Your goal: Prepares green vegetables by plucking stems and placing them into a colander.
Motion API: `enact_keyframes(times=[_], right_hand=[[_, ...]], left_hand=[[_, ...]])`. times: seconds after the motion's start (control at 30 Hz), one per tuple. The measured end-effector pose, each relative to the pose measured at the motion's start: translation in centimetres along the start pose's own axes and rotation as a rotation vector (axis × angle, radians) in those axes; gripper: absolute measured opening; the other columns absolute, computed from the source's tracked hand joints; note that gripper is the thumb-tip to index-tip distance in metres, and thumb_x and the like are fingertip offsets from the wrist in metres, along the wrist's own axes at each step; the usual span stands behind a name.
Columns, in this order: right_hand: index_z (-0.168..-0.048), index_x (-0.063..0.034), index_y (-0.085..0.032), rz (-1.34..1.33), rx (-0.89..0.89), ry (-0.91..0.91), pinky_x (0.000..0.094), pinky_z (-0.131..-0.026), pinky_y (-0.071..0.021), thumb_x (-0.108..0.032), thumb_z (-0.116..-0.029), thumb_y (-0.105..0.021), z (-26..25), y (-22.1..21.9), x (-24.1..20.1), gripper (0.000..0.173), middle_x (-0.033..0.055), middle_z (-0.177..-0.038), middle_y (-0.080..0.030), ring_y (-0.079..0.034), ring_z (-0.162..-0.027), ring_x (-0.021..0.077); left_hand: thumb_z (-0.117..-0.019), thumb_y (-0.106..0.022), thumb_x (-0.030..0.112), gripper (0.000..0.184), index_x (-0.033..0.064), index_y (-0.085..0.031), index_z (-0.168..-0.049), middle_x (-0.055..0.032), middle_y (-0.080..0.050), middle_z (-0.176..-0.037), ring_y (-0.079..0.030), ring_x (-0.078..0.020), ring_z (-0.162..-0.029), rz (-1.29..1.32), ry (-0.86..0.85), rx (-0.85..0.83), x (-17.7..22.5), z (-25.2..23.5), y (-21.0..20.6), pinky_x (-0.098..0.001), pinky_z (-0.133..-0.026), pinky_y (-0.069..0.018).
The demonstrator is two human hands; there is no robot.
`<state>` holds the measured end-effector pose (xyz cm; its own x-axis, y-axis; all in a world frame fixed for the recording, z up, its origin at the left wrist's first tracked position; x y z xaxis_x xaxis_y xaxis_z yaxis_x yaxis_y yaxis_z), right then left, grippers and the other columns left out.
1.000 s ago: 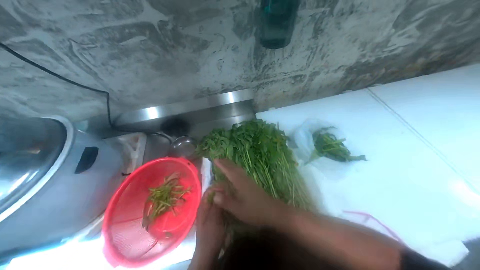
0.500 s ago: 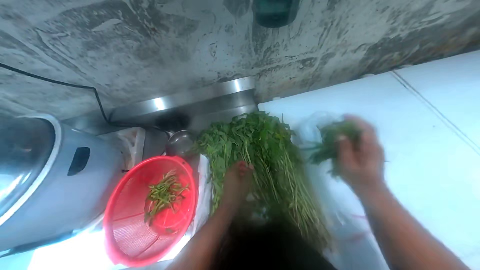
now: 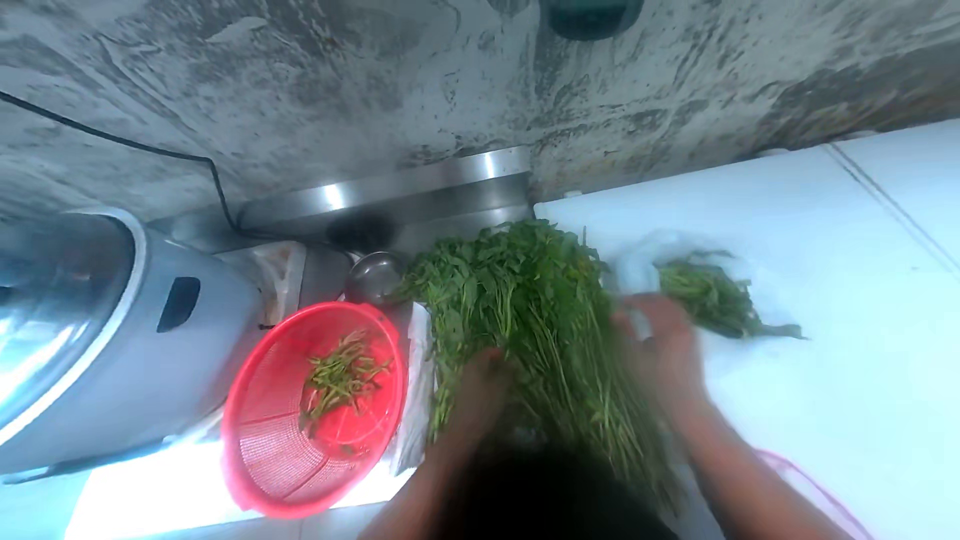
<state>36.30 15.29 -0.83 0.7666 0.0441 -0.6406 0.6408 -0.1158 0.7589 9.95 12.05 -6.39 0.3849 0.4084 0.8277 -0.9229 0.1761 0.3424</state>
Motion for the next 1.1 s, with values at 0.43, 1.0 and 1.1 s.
enact_keyframes(times=[0.43,1.0,1.1], right_hand=[[-0.146,-0.0119,-0.049,-0.551,-0.396,0.042,0.0325,-0.075,-0.0593,-0.023,-0.097,-0.067,4.9,-3.2,-7.9,0.053,0.0017,-0.097,-0.067,-0.066,-0.083,0.0134],[-0.144,-0.0034,-0.043,-0.911,0.262,-0.052,0.0265,-0.043,-0.0547,0.003,-0.1013,-0.044,1.0,2.9,-10.0,0.043,0.0066,-0.096,-0.067,-0.067,-0.063,0.0152],[-0.137,-0.0049,-0.046,-0.962,0.329,-0.016,0.0235,-0.042,-0.0542,0.001,-0.1036,-0.038,1.1,5.0,-11.1,0.035,0.0027,-0.092,-0.066,-0.064,-0.056,0.0107]], left_hand=[[-0.1019,-0.059,0.014,0.02,-0.0027,-0.064,-0.112,-0.0083,-0.072,-0.096,-0.072,-0.0169,-0.083,0.428,-0.578,0.231,3.4,6.8,2.8,-0.0351,-0.076,-0.063],[-0.1034,-0.048,0.012,0.024,0.0031,-0.065,-0.119,-0.0042,-0.073,-0.092,-0.071,-0.0138,-0.073,0.513,-0.529,0.639,1.9,9.4,10.2,-0.0316,-0.065,-0.0621],[-0.1068,-0.049,0.02,0.023,0.005,-0.066,-0.109,-0.0067,-0.072,-0.09,-0.068,-0.0184,-0.066,0.567,-0.438,0.654,1.1,9.0,10.9,-0.0348,-0.06,-0.0607]])
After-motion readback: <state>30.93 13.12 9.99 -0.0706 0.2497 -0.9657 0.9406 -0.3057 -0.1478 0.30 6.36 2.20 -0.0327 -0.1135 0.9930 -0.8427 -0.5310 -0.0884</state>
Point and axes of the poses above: each hand's wrist, its own z-axis away from the middle knuckle, its own y-axis out of the back of the hand, x = y × z, the point moved 1 cm from there along -z, towards the middle knuckle
